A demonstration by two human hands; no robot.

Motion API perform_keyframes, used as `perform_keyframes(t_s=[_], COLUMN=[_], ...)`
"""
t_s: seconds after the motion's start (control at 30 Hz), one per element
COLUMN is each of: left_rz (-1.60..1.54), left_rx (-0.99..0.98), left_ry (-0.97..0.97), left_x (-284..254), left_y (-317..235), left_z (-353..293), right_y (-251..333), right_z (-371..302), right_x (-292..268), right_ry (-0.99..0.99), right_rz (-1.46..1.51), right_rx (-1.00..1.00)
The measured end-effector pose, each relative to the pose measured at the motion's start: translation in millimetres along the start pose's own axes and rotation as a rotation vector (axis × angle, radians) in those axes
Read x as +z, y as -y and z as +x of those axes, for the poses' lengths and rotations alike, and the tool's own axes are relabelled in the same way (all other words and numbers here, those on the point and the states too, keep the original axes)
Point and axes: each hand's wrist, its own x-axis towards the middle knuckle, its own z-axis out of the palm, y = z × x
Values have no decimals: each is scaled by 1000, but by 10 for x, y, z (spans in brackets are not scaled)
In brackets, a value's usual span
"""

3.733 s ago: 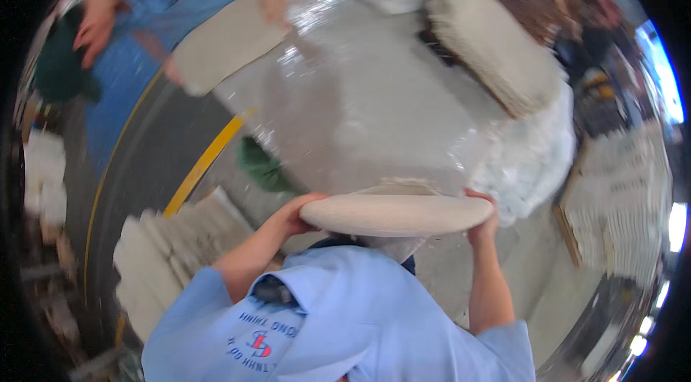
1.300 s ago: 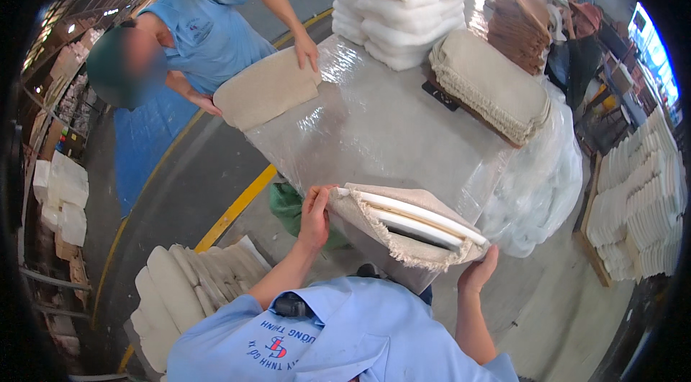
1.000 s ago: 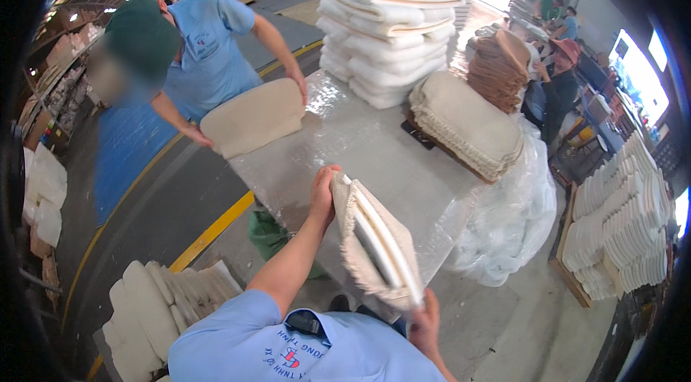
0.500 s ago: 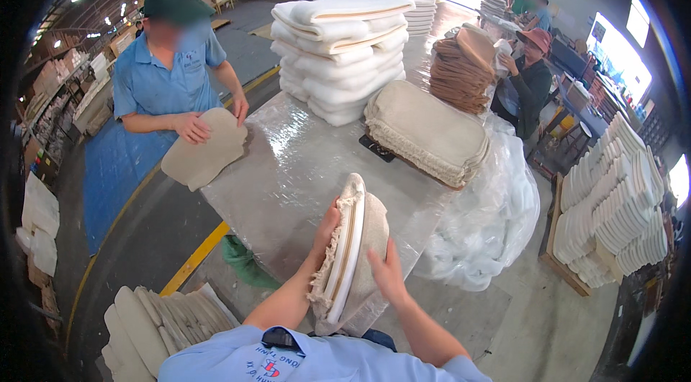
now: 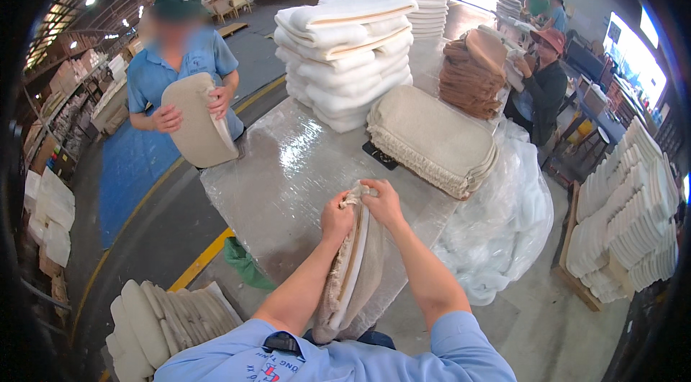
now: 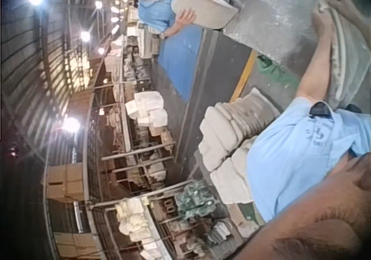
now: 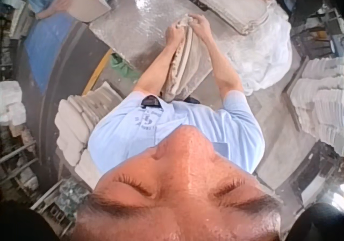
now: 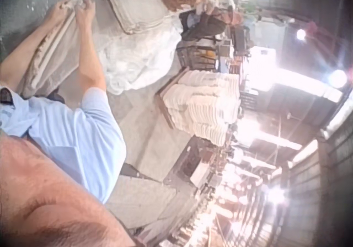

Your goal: The person inserts foam inserts into fabric covers, pulls the covers over the foam, and stacks the finished cushions on a table. The person handles foam inserts and fabric covers one at a time, repeating the process throughout the clip.

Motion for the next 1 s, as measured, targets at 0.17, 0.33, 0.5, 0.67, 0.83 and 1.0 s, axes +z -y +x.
perform_keyframes(t_s=[0.17,0.33,0.5,0.67,0.83,1.0], left_rz=[-26,-206,-198,78,21,9], left_rx=[-177,-63,25,46,67,-57], left_ry=[58,132,197,47,-45,30], left_x=[-16,-69,-13,38,28,0], left_y=[-21,-130,-40,41,85,-93], left_z=[234,341,229,347,413,504], right_y=[-21,68,50,2,8,-157], right_z=[66,59,44,146,232,266], right_x=[-153,-247,-309,-129,187,375], right_ry=[143,259,231,122,-48,-132], right_rz=[66,208,263,72,47,241], right_rx=[28,104,210,-5,-7,92])
